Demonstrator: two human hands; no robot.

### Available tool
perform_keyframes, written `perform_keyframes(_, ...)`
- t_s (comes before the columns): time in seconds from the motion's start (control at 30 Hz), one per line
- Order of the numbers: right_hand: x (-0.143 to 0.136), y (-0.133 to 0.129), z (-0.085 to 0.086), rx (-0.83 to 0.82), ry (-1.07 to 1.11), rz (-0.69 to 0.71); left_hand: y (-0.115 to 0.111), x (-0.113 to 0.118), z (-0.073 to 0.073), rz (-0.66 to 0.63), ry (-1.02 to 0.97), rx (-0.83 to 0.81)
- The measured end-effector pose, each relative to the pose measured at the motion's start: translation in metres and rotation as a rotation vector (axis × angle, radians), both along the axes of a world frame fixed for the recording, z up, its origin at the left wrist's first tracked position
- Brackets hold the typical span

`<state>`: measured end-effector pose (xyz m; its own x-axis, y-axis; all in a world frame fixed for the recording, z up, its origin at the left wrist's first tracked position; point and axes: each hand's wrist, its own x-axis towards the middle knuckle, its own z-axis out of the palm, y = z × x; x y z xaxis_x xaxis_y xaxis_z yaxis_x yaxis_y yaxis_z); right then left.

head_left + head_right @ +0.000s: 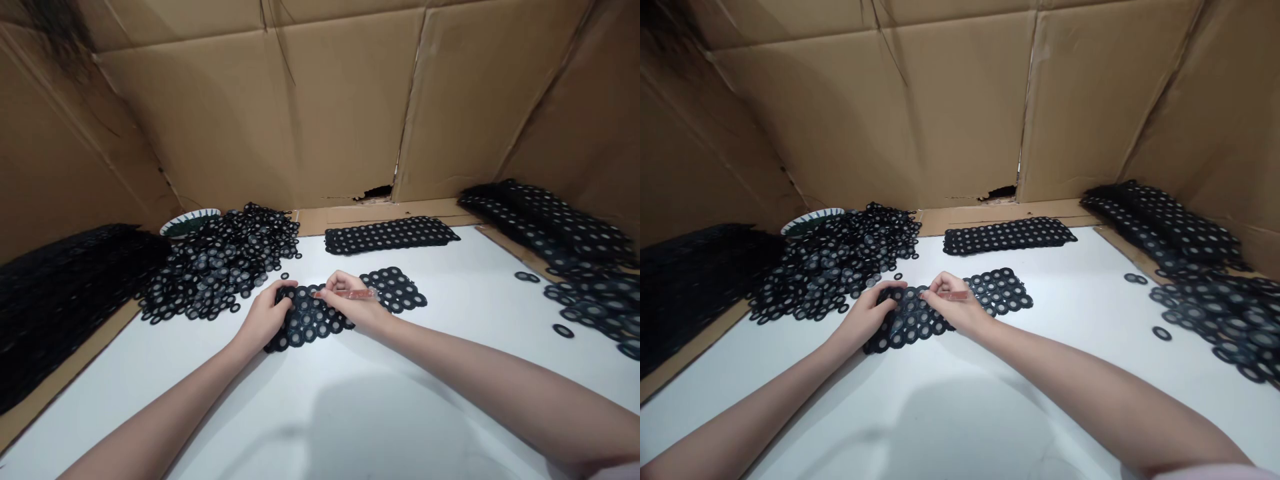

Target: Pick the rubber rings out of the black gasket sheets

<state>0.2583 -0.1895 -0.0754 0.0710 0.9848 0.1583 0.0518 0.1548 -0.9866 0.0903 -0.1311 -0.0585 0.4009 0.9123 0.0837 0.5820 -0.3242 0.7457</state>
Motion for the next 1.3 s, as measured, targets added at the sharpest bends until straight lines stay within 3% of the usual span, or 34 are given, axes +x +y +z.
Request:
perform_keyframes(0.3, 0.002, -0.002, -0.002, -0.037, -0.108, 0.043, -0.004, -0.001, 0.004, -0.014, 0.086, 0.000)
perform_keyframes(0.5, -0.001, -0.009, -0.003, 0.190, -0.290, 0.104, -0.023, 0.008, 0.013, -0.066, 0.092, 0.100)
perform_keyframes(0.67, -0.010, -0.008, -0.002, 0.241, -0.339, 0.105, -0.041, 0.015, 0.022, -0.082, 0.194, 0.197)
perform_keyframes(0.83, -0.012, -0.002, -0.002, 0.070, -0.097, 0.086, -0.032, 0.010, 0.022, -0.109, 0.193, 0.206)
perform_keyframes(1.03, -0.004, 0.004, -0.001, -0.095, 0.240, 0.074, -0.004, 0.000, 0.006, -0.034, 0.144, 0.119)
perform_keyframes(1.3, -0.003, 0.002, -0.004, -0.082, 0.119, 0.058, -0.003, -0.001, 0.006, -0.043, 0.111, 0.079)
